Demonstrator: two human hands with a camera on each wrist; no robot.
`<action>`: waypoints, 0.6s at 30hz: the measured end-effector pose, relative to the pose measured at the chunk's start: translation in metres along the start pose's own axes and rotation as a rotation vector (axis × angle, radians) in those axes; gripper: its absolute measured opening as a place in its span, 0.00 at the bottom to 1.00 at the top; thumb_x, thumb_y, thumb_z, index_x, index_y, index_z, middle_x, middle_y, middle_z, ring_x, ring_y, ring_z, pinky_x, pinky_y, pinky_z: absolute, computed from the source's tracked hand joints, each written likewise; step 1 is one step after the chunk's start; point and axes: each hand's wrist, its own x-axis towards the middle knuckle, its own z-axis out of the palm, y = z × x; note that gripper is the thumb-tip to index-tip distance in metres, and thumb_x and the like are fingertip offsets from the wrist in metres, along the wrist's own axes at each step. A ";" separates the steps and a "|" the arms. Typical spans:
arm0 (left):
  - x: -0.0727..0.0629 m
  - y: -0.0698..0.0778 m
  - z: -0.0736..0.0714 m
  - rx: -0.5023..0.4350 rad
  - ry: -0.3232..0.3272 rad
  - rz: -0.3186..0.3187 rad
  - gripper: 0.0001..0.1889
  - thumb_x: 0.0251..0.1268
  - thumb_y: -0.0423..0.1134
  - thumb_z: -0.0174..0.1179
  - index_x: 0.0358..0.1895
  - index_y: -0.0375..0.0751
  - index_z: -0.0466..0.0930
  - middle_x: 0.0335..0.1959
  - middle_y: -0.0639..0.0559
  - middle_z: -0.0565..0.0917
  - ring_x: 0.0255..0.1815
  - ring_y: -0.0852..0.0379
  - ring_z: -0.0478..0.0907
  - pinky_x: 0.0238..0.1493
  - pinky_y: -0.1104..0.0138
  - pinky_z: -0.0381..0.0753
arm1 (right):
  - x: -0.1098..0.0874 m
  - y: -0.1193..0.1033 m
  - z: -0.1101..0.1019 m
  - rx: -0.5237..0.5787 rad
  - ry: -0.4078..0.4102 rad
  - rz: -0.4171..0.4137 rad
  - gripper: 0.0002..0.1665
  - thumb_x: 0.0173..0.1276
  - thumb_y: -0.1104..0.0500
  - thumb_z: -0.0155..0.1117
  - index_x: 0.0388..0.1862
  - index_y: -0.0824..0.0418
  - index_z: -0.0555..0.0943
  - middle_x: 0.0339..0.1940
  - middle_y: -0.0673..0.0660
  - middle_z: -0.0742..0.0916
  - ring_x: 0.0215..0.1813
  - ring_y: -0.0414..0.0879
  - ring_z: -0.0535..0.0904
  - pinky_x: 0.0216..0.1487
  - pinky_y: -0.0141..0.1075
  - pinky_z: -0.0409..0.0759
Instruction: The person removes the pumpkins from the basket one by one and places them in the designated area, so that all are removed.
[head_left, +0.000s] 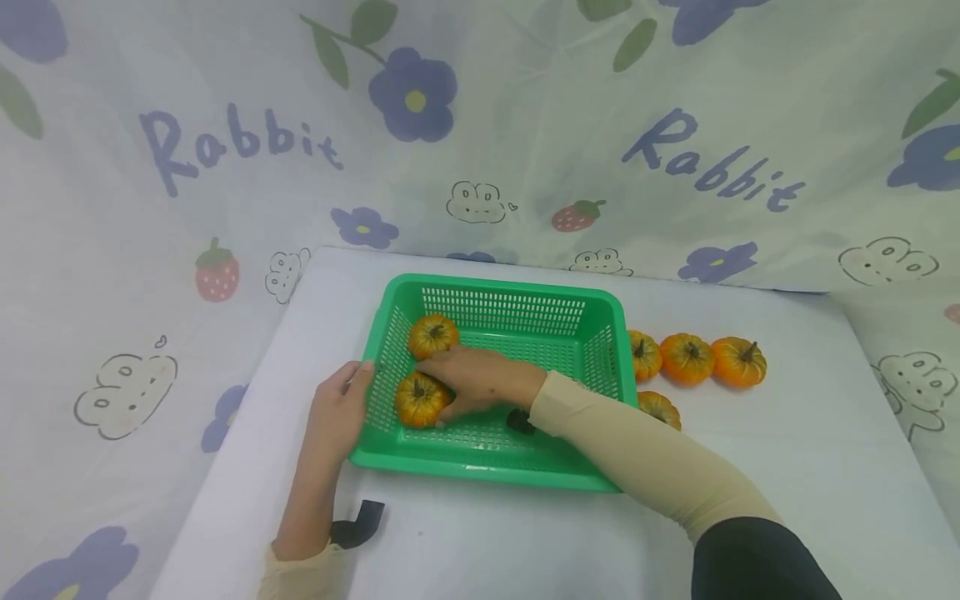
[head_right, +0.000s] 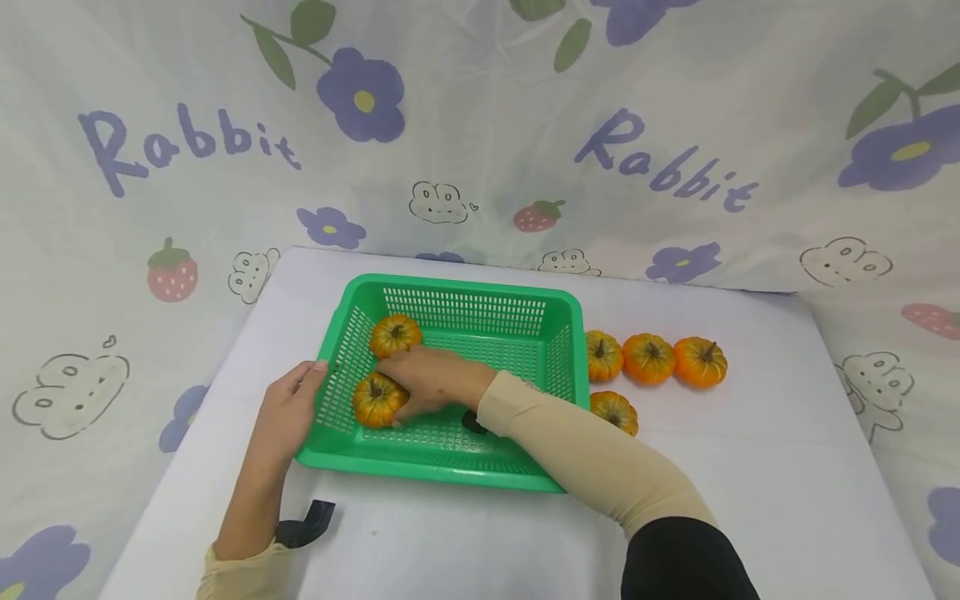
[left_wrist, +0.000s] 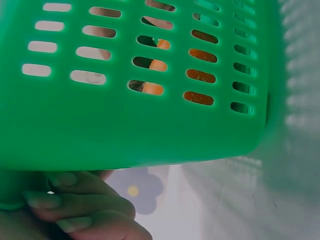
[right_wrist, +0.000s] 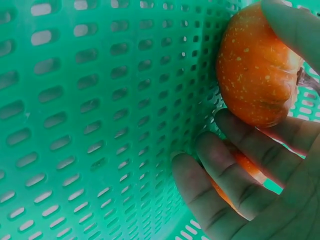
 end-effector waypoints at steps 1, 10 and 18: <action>0.000 0.000 0.000 0.003 0.001 0.000 0.34 0.81 0.68 0.38 0.63 0.43 0.79 0.47 0.43 0.85 0.41 0.49 0.80 0.39 0.61 0.79 | 0.000 0.000 0.000 0.001 0.001 0.000 0.52 0.64 0.39 0.79 0.80 0.55 0.68 0.74 0.54 0.77 0.73 0.48 0.73 0.72 0.44 0.70; -0.001 0.000 0.000 0.031 0.023 0.015 0.36 0.81 0.68 0.38 0.66 0.42 0.80 0.50 0.42 0.86 0.44 0.48 0.80 0.44 0.60 0.78 | -0.001 0.001 0.000 0.009 -0.006 0.006 0.52 0.64 0.40 0.79 0.81 0.55 0.67 0.76 0.54 0.76 0.75 0.49 0.71 0.73 0.45 0.69; -0.003 0.001 0.001 0.019 0.035 0.009 0.36 0.81 0.69 0.39 0.65 0.42 0.80 0.49 0.42 0.87 0.43 0.48 0.81 0.42 0.61 0.79 | -0.002 0.000 -0.001 0.005 -0.004 0.001 0.51 0.64 0.40 0.79 0.80 0.56 0.69 0.74 0.54 0.78 0.72 0.49 0.73 0.72 0.44 0.71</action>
